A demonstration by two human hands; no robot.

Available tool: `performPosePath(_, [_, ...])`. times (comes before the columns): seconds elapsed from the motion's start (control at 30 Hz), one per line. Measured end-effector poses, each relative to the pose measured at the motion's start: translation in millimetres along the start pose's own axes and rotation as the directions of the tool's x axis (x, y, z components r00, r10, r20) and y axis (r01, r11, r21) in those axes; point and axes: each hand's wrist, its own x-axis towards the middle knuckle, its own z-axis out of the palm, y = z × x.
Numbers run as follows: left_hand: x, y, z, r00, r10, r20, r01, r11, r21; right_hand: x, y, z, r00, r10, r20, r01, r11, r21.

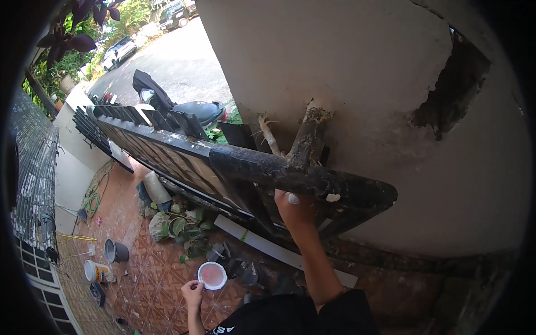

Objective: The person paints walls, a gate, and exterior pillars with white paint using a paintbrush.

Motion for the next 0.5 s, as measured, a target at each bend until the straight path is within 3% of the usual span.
performPosePath(0.03, [0, -1, -1, 1.000, 0.013, 0.000, -0.013, 1.000, 0.027, 4, 1, -2, 1.000, -0.003, 0.002, 0.003, 1.000, 0.000])
performPosePath(0.1, [-3, 6, -1, 1.000, 0.002, 0.004, -0.002, 1.000, 0.009, 18, 4, -6, 0.984, -0.041, 0.173, 0.001, 0.975, 0.224])
performPosePath(0.2, [-1, 6, 0, 1.000, 0.002, 0.005, -0.002, 1.000, -0.014, 25, 7, 10, 0.991, 0.008, 0.137, -0.057, 0.932, 0.358])
performPosePath(0.4, [-2, 2, -7, 0.999, 0.034, -0.022, -0.034, 0.999, -0.011, 5, -4, 6, 0.989, 0.134, -0.056, -0.127, 0.984, 0.124])
performPosePath(0.5, [4, -11, -8, 0.998, 0.044, -0.038, -0.044, 0.999, -0.014, 5, 3, 0, 0.994, 0.085, 0.075, -0.100, 0.968, 0.229])
